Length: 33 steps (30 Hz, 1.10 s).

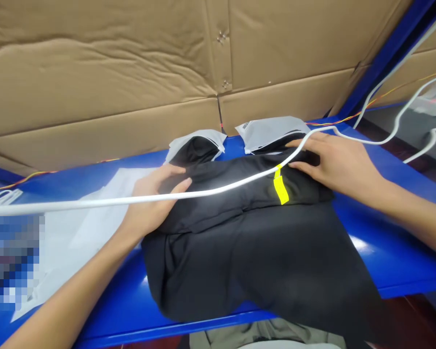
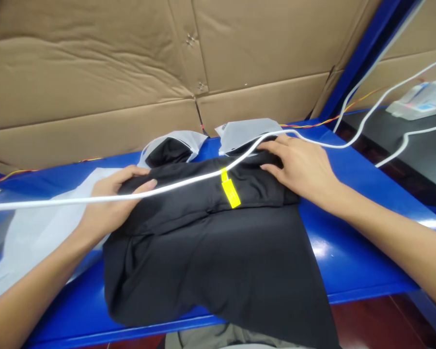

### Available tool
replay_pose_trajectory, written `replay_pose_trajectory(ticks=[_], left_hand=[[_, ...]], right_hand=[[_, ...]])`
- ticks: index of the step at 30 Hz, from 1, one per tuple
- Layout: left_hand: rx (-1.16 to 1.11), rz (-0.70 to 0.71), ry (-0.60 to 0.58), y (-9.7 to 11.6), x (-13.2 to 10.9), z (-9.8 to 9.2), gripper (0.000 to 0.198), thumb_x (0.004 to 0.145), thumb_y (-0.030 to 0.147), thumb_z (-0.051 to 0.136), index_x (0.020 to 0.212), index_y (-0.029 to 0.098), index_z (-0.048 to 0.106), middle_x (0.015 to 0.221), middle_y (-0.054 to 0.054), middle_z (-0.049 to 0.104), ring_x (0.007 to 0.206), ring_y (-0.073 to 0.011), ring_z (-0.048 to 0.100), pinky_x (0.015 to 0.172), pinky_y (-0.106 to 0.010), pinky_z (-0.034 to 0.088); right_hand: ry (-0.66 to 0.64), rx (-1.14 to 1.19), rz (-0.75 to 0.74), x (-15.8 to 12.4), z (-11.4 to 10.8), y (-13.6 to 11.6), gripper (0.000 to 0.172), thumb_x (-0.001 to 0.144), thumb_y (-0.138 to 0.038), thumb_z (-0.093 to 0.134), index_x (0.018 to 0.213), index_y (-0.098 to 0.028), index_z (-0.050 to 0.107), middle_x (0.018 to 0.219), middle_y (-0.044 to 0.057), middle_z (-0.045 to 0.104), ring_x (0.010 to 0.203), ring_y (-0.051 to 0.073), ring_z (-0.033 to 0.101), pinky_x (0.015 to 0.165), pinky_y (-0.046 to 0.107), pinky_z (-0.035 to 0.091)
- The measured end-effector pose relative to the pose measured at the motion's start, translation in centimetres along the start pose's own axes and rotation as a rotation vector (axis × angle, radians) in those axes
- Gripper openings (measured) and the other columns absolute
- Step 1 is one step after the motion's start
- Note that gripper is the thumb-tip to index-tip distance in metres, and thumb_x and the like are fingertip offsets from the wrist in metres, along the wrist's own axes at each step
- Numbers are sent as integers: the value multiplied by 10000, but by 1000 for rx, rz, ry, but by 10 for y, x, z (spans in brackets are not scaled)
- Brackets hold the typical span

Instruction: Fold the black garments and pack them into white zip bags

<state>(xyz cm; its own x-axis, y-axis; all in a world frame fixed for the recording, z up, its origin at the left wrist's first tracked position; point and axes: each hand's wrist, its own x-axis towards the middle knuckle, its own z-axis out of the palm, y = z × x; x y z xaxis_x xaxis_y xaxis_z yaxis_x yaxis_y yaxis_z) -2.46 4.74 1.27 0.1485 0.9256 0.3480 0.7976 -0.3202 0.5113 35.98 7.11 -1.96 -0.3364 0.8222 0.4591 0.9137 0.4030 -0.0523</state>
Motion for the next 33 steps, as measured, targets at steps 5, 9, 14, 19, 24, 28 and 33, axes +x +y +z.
replay_pose_trajectory(ticks=[5,9,14,19,24,28,33], left_hand=[[-238,228,-126,3,-1,-8,205,920,399,696,867,244,573,1287,-71,753,1204,-304,706,1075,-463,549],[-353,245,-203,1,-5,-12,196,923,342,736,866,244,576,1184,-65,819,1085,-300,758,1010,-466,576],[-582,342,-362,-5,-1,-14,102,910,273,772,890,234,679,1091,-54,833,945,-251,764,842,-357,594],[-767,413,-667,0,3,-17,297,907,457,793,820,241,608,936,-82,829,858,-259,742,818,-414,595],[-816,412,-1020,18,0,-26,377,892,437,814,705,239,552,827,-34,845,709,-208,727,766,-399,523],[-692,290,-1339,31,-1,-39,332,858,501,857,695,292,657,900,-25,861,711,-237,792,848,-457,543],[-556,235,-939,35,-12,-35,485,887,782,664,759,326,765,769,-55,815,698,-268,755,847,-481,595]], right_hand=[[25,101,-59,4,0,-2,195,932,-314,572,941,-190,722,1140,195,752,1054,390,693,884,501,524],[48,265,-139,6,-4,-4,79,852,-277,628,817,-236,570,1188,137,791,1169,374,701,1036,515,496],[-135,912,-238,3,-17,-9,172,795,-205,714,805,-241,547,944,42,819,841,221,760,749,301,557],[-374,1263,-233,1,-25,-3,159,833,-184,797,964,-240,727,896,23,822,762,197,786,688,249,601],[-889,1555,-329,0,-39,0,177,910,-350,798,1059,-255,811,930,49,846,852,260,823,783,330,645],[-1283,1464,-364,2,-58,-11,301,966,-432,737,1152,-214,825,1133,114,835,1045,287,811,905,340,639],[-1172,1430,-317,1,-55,-21,387,955,-461,735,1246,-214,796,1239,136,802,1093,297,790,860,359,656]])
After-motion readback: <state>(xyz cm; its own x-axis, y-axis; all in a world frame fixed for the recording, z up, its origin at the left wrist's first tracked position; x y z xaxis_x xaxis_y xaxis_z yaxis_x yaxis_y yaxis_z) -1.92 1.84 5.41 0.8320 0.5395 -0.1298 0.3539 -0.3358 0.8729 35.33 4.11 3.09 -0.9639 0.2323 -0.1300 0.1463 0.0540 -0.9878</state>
